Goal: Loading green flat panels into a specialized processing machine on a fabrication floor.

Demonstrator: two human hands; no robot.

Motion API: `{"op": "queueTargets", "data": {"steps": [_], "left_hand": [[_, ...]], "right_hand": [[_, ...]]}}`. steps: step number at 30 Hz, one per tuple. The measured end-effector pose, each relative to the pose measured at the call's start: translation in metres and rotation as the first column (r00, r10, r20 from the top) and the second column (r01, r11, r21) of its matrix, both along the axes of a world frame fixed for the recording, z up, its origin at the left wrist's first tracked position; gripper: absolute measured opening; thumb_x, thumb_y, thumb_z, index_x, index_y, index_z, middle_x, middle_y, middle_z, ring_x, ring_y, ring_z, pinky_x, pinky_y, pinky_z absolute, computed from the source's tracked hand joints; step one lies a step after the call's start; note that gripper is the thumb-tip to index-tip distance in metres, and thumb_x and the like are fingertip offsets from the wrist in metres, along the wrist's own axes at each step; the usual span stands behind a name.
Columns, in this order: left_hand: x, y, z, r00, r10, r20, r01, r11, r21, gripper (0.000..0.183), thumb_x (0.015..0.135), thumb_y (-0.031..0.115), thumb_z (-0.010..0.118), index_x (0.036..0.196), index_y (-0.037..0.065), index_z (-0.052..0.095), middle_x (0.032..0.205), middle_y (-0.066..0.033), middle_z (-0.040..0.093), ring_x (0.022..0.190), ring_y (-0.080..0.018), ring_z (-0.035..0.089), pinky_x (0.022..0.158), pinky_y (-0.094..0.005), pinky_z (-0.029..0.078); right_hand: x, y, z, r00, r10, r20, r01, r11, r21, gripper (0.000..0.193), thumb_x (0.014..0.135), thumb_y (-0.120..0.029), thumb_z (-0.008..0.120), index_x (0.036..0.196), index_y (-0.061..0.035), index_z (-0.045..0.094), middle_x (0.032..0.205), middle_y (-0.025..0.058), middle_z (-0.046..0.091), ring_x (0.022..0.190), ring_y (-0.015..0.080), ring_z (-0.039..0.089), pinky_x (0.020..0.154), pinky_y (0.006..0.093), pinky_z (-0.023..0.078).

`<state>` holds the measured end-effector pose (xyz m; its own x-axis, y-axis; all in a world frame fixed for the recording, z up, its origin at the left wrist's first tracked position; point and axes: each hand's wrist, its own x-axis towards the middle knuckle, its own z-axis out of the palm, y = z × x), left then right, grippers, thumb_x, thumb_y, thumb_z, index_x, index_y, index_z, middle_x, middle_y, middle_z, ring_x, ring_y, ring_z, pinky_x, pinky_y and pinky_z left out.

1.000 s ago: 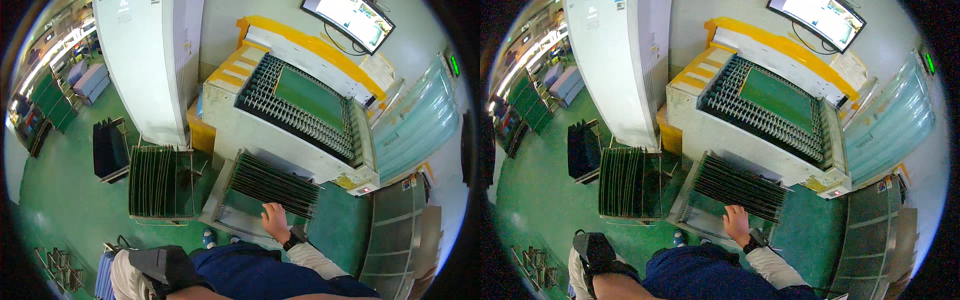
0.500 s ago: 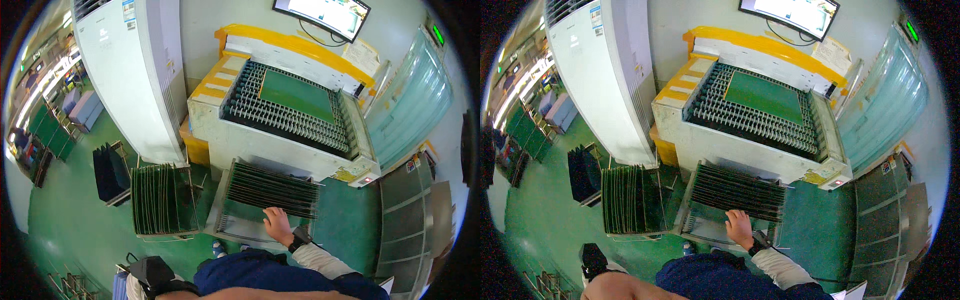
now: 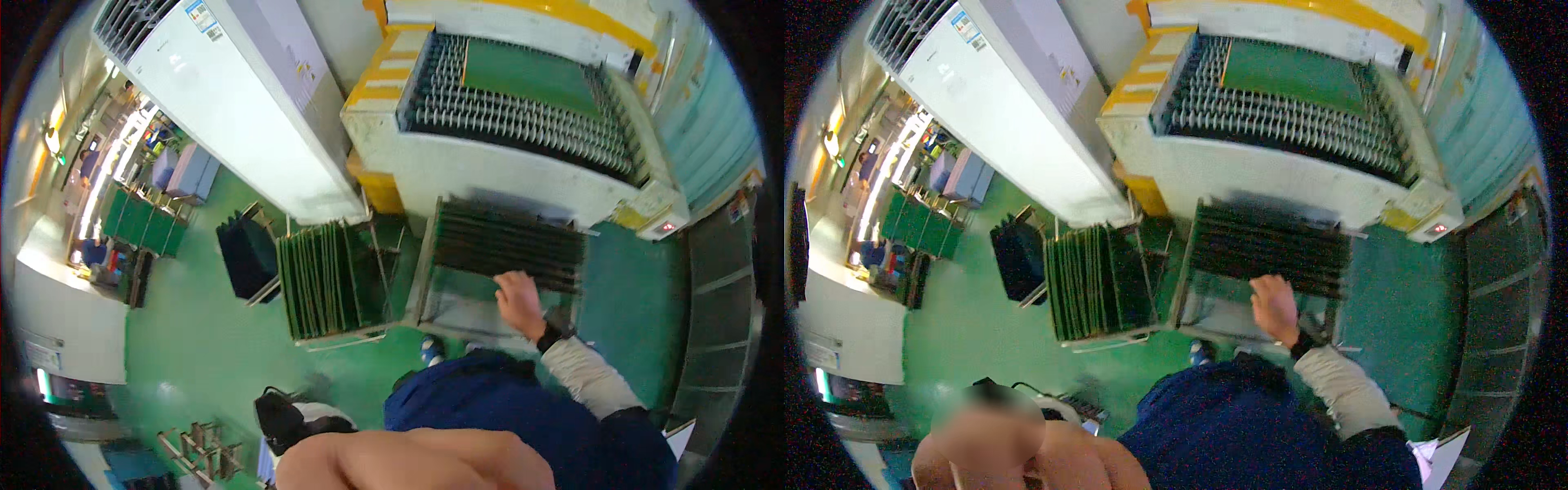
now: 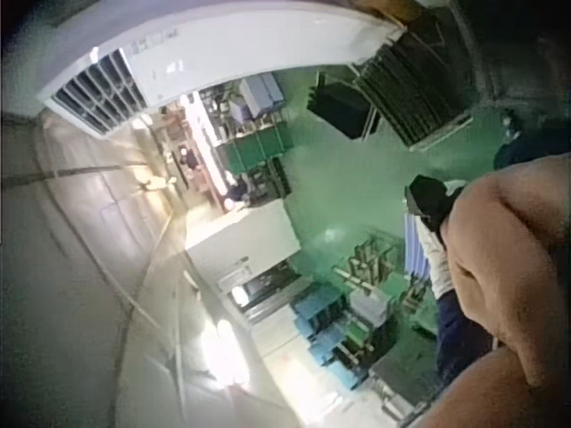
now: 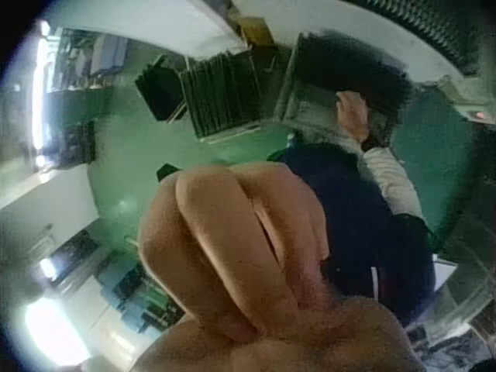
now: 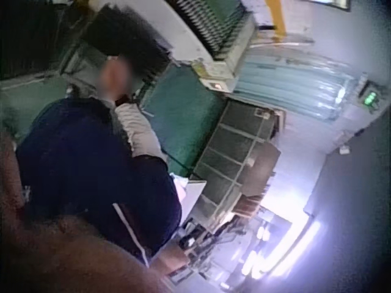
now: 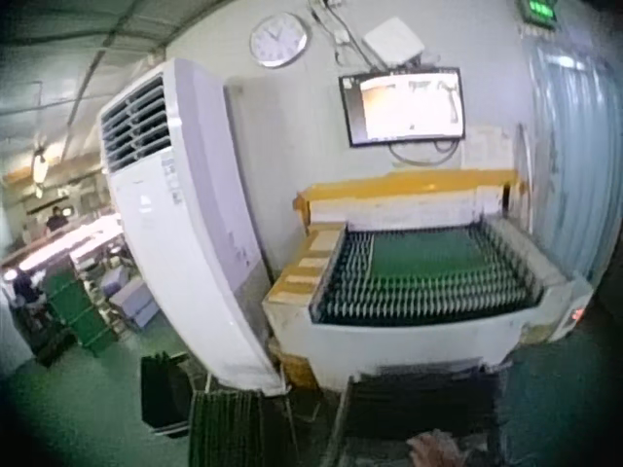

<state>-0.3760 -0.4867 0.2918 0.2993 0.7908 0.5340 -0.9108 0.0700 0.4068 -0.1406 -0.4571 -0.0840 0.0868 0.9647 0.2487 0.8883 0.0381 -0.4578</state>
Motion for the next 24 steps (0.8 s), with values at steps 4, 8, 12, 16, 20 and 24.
{"op": "queueTargets", "data": {"steps": [4, 8, 12, 16, 20, 24], "left_hand": [[0.011, -0.005, 0.014, 0.962, 0.118, -0.248, -0.128, 0.992, -0.024, 0.016, 0.085, 0.018, 0.072, 0.095, 0.006, 0.067, 0.088, -0.0119, 0.062, 0.078, -0.0235, 0.061, 0.071, -0.0364, 0.051], [-0.001, -0.006, -0.027, 0.965, -0.095, -0.243, 0.105, 0.994, 0.03, 0.024, 0.087, 0.026, 0.071, 0.101, 0.009, 0.066, 0.089, -0.0099, 0.062, 0.077, -0.0237, 0.061, 0.07, -0.0383, 0.051], [0.03, 0.006, -0.039, 0.981, -0.021, -0.19, 0.062, 0.975, 0.213, 0.012, 0.087, 0.018, 0.071, 0.097, 0.014, 0.068, 0.091, -0.0105, 0.062, 0.077, -0.023, 0.06, 0.071, -0.0374, 0.051], [0.049, 0.009, -0.044, 0.974, 0.203, 0.1, -0.223, 0.938, 0.267, 0.008, 0.085, 0.012, 0.072, 0.092, 0.014, 0.068, 0.089, -0.0117, 0.062, 0.075, -0.0226, 0.061, 0.07, -0.0366, 0.053], [0.043, -0.006, -0.03, 0.966, 0.231, -0.114, -0.226, 0.973, 0.054, 0.008, 0.085, 0.013, 0.072, 0.091, 0.01, 0.067, 0.087, -0.0114, 0.062, 0.073, -0.0228, 0.061, 0.068, -0.0371, 0.053], [0.04, 0.005, -0.035, 0.982, 0.166, -0.089, -0.15, 0.976, 0.16, 0.012, 0.082, 0.012, 0.074, 0.088, 0.007, 0.065, 0.086, -0.0124, 0.062, 0.074, -0.024, 0.061, 0.068, -0.0383, 0.054]], "right_hand": [[0.0, -0.001, 0.005, 1.0, 0.011, 0.023, -0.011, 1.0, -0.008, 0.031, 0.077, -0.005, 0.066, 0.108, -0.0038, 0.061, 0.101, 0.0128, 0.058, 0.095, 0.0343, 0.053, 0.083, 0.0454, 0.042], [0.0, -0.002, -0.005, 1.0, 0.004, 0.004, -0.004, 1.0, -0.02, 0.029, 0.078, -0.004, 0.066, 0.106, -0.0035, 0.061, 0.102, 0.0122, 0.057, 0.095, 0.0332, 0.053, 0.081, 0.0439, 0.042], [0.001, -0.001, -0.019, 0.999, -0.008, -0.031, 0.007, 0.999, -0.041, 0.027, 0.079, -0.005, 0.064, 0.106, -0.0039, 0.058, 0.098, 0.0141, 0.059, 0.092, 0.0354, 0.055, 0.078, 0.045, 0.044], [0.006, 0.004, -0.033, 0.998, -0.019, -0.059, 0.016, 0.998, -0.061, 0.024, 0.079, -0.008, 0.066, 0.1, -0.0057, 0.054, 0.092, 0.0143, 0.062, 0.087, 0.0354, 0.059, 0.072, 0.0473, 0.046], [0.021, 0.007, -0.064, 0.998, -0.048, 0.032, 0.053, 0.981, -0.185, 0.015, 0.08, -0.009, 0.062, 0.09, -0.0044, 0.053, 0.082, 0.0163, 0.063, 0.081, 0.0376, 0.06, 0.067, 0.0495, 0.046], [0.034, 0.014, -0.084, 0.998, -0.036, 0.06, 0.052, 0.959, -0.277, 0.012, 0.082, -0.014, 0.062, 0.082, -0.0044, 0.054, 0.073, 0.0181, 0.058, 0.074, 0.0415, 0.057, 0.061, 0.0535, 0.041]]}}
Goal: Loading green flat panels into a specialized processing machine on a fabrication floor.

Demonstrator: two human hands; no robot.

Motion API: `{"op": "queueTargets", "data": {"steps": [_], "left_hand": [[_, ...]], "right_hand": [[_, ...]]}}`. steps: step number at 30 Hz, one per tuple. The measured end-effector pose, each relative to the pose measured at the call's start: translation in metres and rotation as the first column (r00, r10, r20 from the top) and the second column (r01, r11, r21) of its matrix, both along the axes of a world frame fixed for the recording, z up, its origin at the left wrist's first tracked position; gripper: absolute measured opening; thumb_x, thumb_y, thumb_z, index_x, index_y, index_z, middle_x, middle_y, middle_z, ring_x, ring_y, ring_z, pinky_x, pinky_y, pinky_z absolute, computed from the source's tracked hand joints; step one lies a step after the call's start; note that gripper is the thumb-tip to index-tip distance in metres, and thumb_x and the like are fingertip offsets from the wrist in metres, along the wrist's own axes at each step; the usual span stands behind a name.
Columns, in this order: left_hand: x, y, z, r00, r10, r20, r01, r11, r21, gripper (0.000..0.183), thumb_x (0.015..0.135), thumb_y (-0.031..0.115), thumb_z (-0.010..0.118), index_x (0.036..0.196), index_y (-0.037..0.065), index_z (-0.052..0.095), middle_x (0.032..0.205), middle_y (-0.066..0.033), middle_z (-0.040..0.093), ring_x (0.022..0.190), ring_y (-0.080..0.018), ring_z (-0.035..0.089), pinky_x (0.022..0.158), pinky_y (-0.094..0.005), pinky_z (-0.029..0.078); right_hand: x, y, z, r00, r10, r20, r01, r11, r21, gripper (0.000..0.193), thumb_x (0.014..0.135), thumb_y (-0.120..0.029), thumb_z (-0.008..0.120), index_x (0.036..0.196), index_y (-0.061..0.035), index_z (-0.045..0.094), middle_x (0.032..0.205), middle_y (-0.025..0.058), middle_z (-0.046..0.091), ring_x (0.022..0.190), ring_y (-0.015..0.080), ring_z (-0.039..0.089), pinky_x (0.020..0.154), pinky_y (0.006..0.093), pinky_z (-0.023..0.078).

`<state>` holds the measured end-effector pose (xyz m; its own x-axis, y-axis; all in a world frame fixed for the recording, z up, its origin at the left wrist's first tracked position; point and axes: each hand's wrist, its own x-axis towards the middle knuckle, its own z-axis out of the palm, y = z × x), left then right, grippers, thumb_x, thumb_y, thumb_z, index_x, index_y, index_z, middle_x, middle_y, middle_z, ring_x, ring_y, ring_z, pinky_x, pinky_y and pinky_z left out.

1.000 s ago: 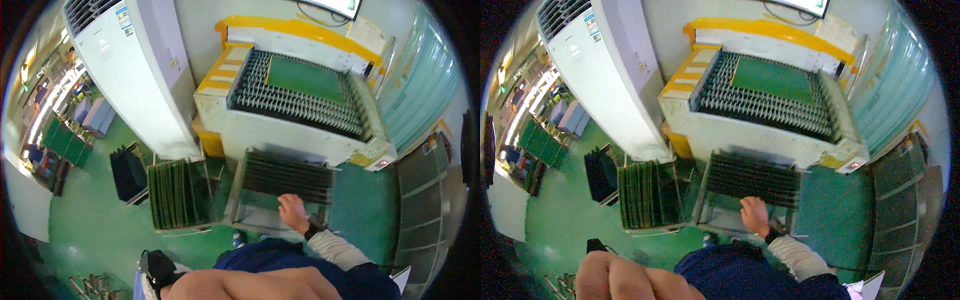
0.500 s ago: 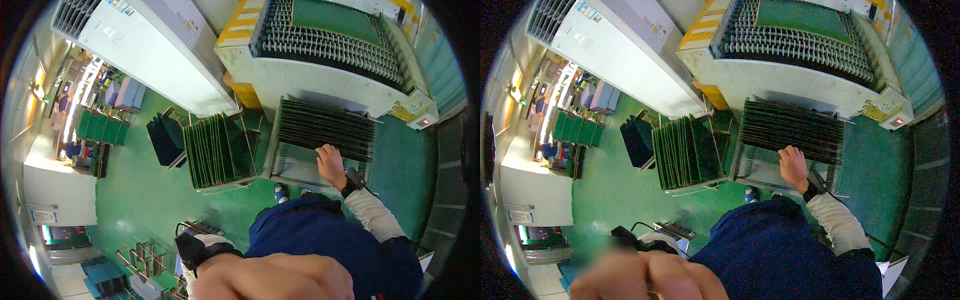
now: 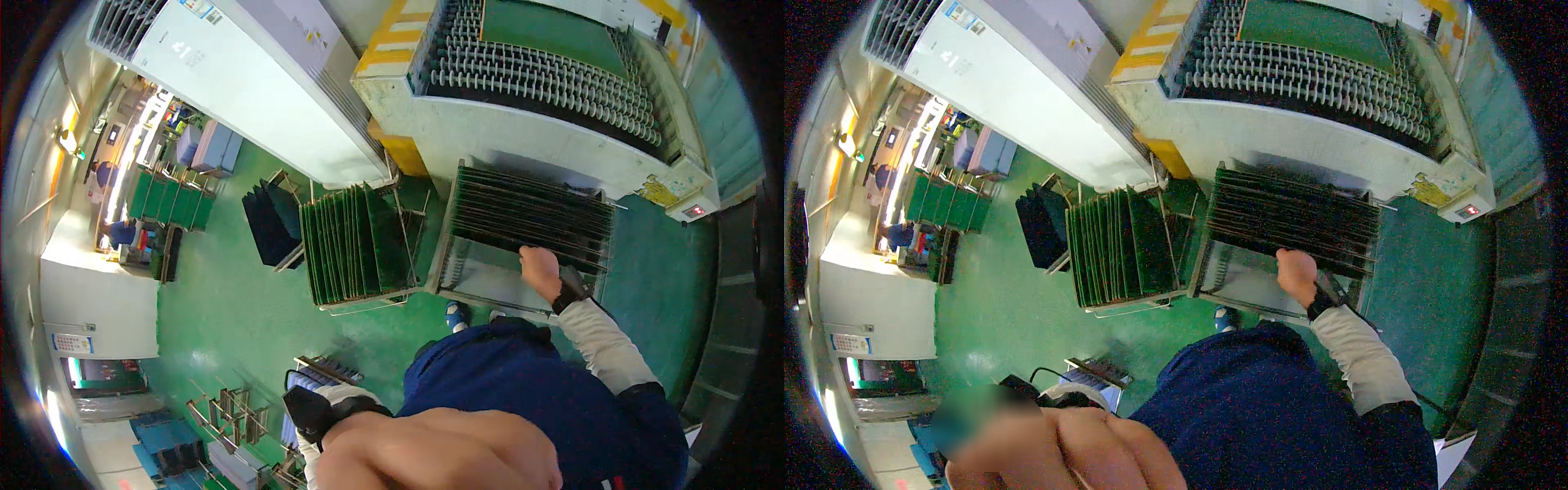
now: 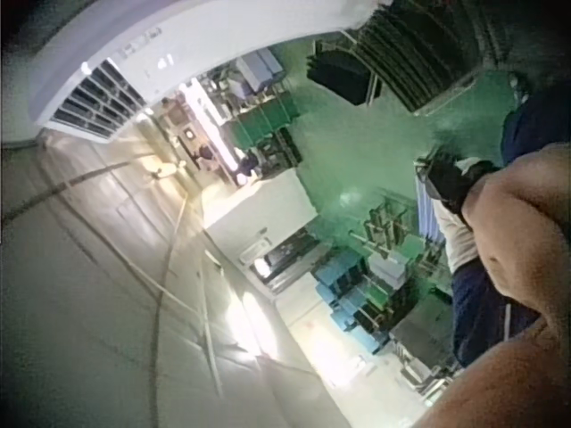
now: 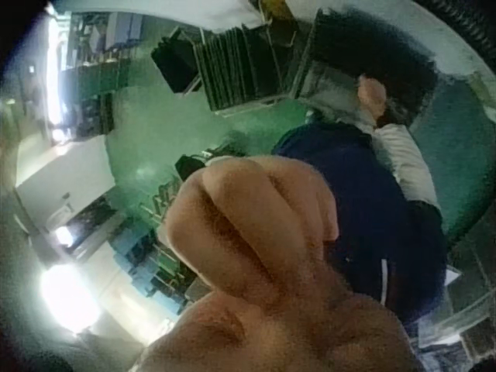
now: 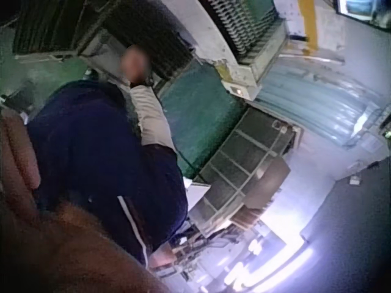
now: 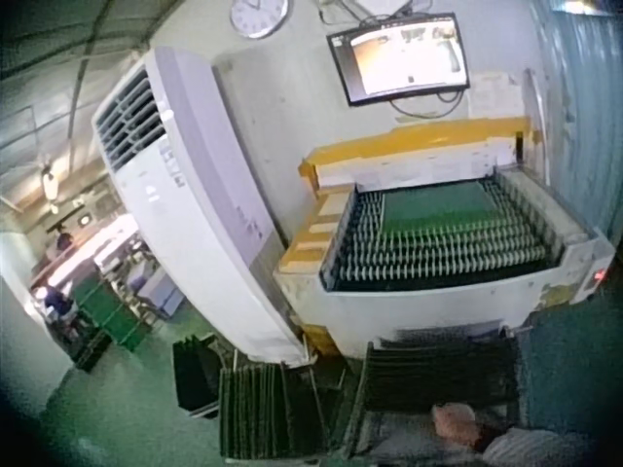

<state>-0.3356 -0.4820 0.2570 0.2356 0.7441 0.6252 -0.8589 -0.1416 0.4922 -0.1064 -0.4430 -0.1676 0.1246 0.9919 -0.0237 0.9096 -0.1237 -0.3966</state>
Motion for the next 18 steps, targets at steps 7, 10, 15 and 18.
{"op": "queueTargets", "data": {"steps": [7, 10, 15, 18], "left_hand": [[-0.033, 0.017, 0.014, 0.964, -0.061, -0.258, 0.109, 0.978, 0.177, 0.011, 0.082, 0.012, 0.074, 0.081, 0.008, 0.064, 0.092, -0.0087, 0.062, 0.078, -0.023, 0.06, 0.074, -0.0378, 0.051], [-0.045, 0.015, 0.025, 0.967, 0.102, -0.233, -0.016, 0.939, 0.344, 0.011, 0.085, 0.014, 0.071, 0.08, 0.009, 0.063, 0.092, -0.0067, 0.062, 0.077, -0.0218, 0.06, 0.073, -0.0367, 0.05], [-0.032, 0.023, 0.013, 0.982, 0.186, -0.034, -0.155, 0.894, 0.421, 0.009, 0.087, 0.015, 0.068, 0.082, 0.009, 0.063, 0.09, -0.0062, 0.061, 0.077, -0.0211, 0.06, 0.072, -0.036, 0.05], [-0.027, 0.025, 0.014, 0.973, 0.225, 0.054, -0.226, 0.869, 0.441, 0.009, 0.089, 0.016, 0.066, 0.083, 0.01, 0.063, 0.089, -0.0059, 0.06, 0.077, -0.0208, 0.06, 0.071, -0.0355, 0.05]], "right_hand": [[0.009, -0.002, 0.017, 0.998, 0.057, -0.039, -0.055, 0.998, 0.033, 0.017, 0.08, -0.015, 0.062, 0.071, -0.0057, 0.052, 0.064, 0.0162, 0.056, 0.066, 0.0404, 0.057, 0.056, 0.0511, 0.04], [0.002, 0.004, 0.071, 0.991, 0.112, -0.066, -0.102, 0.985, 0.141, 0.015, 0.081, -0.015, 0.062, 0.072, -0.0056, 0.054, 0.064, 0.0162, 0.057, 0.067, 0.0394, 0.058, 0.058, 0.0506, 0.042], [0.026, 0.004, 0.18, 0.996, 0.085, -0.037, -0.081, 0.991, 0.104, 0.013, 0.079, -0.015, 0.061, 0.073, -0.0045, 0.057, 0.068, 0.018, 0.06, 0.07, 0.0411, 0.06, 0.06, 0.0507, 0.046], [0.054, 0.001, 0.232, 0.999, 0.037, -0.017, -0.034, 0.987, 0.157, 0.019, 0.081, -0.019, 0.064, 0.077, -0.0021, 0.057, 0.07, 0.0193, 0.059, 0.07, 0.0414, 0.059, 0.06, 0.0487, 0.045]]}}
